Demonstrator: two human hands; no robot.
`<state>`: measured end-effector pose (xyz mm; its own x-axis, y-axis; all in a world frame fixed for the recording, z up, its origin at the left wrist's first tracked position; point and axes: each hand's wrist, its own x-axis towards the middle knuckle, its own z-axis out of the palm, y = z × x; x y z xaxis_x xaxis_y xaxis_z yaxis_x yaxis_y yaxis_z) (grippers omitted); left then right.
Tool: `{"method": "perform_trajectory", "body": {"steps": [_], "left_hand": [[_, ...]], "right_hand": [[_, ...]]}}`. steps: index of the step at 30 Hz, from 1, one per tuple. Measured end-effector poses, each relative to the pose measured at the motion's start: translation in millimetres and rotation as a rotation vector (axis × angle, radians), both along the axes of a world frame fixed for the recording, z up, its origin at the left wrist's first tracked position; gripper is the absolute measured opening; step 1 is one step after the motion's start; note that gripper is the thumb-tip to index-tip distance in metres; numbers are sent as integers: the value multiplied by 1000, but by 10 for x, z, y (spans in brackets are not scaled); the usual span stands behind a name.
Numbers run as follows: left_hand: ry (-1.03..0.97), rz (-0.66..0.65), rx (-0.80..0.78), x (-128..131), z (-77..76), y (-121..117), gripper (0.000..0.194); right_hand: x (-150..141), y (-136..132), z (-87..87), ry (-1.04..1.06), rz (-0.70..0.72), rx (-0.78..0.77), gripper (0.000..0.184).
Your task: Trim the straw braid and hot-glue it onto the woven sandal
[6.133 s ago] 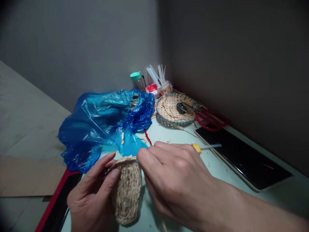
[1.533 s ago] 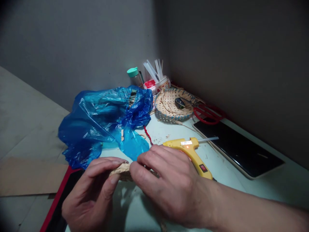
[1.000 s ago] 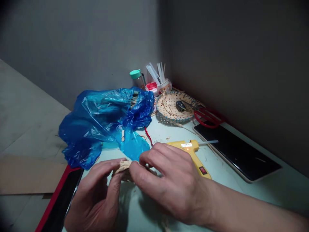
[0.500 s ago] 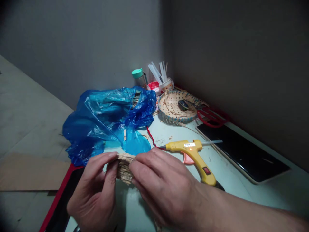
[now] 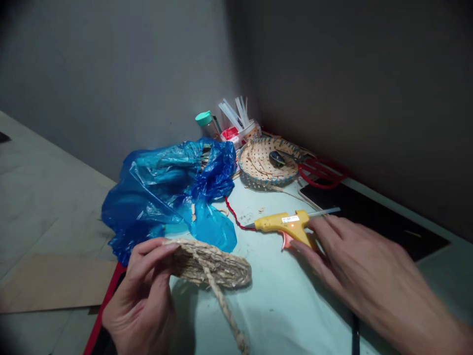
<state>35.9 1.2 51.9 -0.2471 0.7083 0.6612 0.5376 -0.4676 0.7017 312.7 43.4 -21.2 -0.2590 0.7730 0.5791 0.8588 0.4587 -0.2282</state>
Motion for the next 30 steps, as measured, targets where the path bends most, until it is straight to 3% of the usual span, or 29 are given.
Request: {"method": "perform_trajectory", "body": {"steps": [3, 5, 9, 12, 18, 25, 30], "left_hand": [[-20, 49, 19, 51, -8, 9, 39], [-73, 101, 31, 96, -24, 24, 38], [-208, 119, -15, 152, -48, 37, 28], [-221, 78, -59, 152, -26, 16, 25], [-87, 27, -66, 115, 48, -85, 33], [37, 1, 8, 34, -57, -199, 39], [85, -10, 96, 66, -65, -182, 39]], "right_hand": [[-86, -140, -2, 106, 77, -58, 26], [-249, -228, 159, 245, 115, -6, 20], [-627, -276, 561, 307, 261, 208, 31], [-853, -245, 676, 209, 323, 222, 26], [-1030, -291, 534, 178, 374, 237, 25], [-1290, -356, 376, 244, 289, 350, 27], [-1204, -349, 424, 305, 375, 277, 22]]}}
